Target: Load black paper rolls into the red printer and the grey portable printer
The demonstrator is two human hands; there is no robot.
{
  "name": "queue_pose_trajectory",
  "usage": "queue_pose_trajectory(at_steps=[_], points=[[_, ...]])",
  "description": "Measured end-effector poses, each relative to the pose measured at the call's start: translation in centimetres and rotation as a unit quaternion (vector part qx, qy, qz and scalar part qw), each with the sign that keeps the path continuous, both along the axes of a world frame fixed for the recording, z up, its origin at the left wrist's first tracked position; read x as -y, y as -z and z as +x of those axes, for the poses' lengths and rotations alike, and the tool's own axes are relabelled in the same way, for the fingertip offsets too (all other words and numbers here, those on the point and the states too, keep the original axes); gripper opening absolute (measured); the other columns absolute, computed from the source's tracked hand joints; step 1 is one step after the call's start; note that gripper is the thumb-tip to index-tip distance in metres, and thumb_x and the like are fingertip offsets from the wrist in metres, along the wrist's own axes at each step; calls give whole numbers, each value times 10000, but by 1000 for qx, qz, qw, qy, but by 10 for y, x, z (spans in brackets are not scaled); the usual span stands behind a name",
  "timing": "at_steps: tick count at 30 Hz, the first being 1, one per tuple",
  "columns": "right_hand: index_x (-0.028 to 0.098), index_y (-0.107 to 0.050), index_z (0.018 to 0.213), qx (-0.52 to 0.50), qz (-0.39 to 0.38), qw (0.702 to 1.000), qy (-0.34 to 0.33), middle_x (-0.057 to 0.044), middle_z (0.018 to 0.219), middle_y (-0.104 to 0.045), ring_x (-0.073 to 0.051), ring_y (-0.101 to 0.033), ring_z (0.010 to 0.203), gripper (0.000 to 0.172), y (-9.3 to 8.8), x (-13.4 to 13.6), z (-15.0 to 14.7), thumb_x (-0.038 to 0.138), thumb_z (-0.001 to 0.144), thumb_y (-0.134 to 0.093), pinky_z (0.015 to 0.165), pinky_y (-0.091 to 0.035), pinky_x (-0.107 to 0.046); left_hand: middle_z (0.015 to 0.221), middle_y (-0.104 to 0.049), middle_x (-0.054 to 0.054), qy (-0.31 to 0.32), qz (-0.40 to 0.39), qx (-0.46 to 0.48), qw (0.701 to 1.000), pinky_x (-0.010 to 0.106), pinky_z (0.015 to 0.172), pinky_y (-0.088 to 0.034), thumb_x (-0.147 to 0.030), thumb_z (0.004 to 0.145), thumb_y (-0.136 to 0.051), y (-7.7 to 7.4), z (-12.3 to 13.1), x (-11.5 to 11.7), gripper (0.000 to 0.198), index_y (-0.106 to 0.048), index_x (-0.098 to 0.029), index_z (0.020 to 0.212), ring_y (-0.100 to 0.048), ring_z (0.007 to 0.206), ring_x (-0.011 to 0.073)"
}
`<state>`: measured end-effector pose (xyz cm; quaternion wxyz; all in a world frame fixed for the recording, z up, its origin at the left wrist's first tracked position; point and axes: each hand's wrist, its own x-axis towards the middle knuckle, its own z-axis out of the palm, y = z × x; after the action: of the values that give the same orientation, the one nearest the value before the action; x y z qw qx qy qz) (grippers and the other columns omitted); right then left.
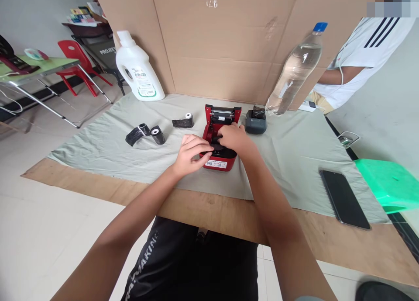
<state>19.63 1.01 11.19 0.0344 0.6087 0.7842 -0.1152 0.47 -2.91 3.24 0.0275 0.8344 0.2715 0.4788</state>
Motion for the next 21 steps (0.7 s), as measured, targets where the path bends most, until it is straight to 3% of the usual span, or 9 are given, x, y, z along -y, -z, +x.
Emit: queue_pose_trajectory(at_steps=[4, 8, 10, 13, 17, 19, 21], points=[[234, -783, 1162, -7, 10, 1000, -9, -132, 1105, -757, -366, -504, 1266, 332, -1, 2, 0, 229, 945, -531, 1038, -353, -502, 1200, -758, 61, -5, -123, 70, 990, 450, 1055, -444, -182, 870, -624, -3, 5, 0, 423, -624, -247, 1288, -648, 1170, 254], [224, -802, 1058, -19, 6, 1000, -4, -154, 1084, -761, -387, -496, 1273, 312, 2, 2, -3, 183, 905, -534, 1035, -366, -542, 978, -785, 34, 7, -192, 135, 972, 425, 1009, -496, -161, 890, -609, -2, 10, -6, 202, -720, -241, 1039, -683, 1049, 226], [227, -805, 1034, -20, 0, 1000, 6, -161, 1075, -762, -397, -488, 1290, 295, 2, 1, -5, 175, 886, -555, 1035, -374, -549, 919, -773, 27, 11, -188, 137, 973, 413, 969, -515, -185, 896, -625, -1, 11, -8, 123, -735, -242, 895, -677, 996, 219], [239, -802, 1013, -43, 2, 999, 10, -119, 1076, -775, -369, -560, 1226, 261, -5, 2, -1, 200, 887, -576, 1032, -395, -528, 915, -771, 24, 4, -172, 126, 977, 426, 980, -504, -186, 901, -637, -1, 10, -8, 118, -733, -245, 867, -672, 998, 222], [215, -787, 903, -216, -4, 976, 21, -70, 981, -792, -235, -662, 863, 241, -26, 8, 20, 360, 915, -595, 851, -500, -377, 924, -774, 20, -15, -140, 100, 985, 438, 997, -461, -172, 918, -618, -3, 8, -4, 118, -708, -240, 885, -670, 991, 219], [189, -773, 891, -299, 63, 948, 90, -85, 930, -784, -199, -620, 735, 327, -34, 10, 31, 434, 930, -561, 751, -508, -351, 929, -775, 16, -26, -112, 81, 990, 432, 986, -439, -166, 932, -594, -3, 7, -2, 122, -687, -235, 894, -671, 974, 211], [179, -764, 979, -334, 175, 914, 152, -103, 1007, -776, -203, -604, 744, 345, -36, 8, 39, 429, 940, -529, 759, -511, -369, 932, -775, 12, -27, -73, 61, 995, 419, 966, -425, -165, 949, -563, -4, 7, 0, 134, -670, -231, 903, -672, 959, 201]])
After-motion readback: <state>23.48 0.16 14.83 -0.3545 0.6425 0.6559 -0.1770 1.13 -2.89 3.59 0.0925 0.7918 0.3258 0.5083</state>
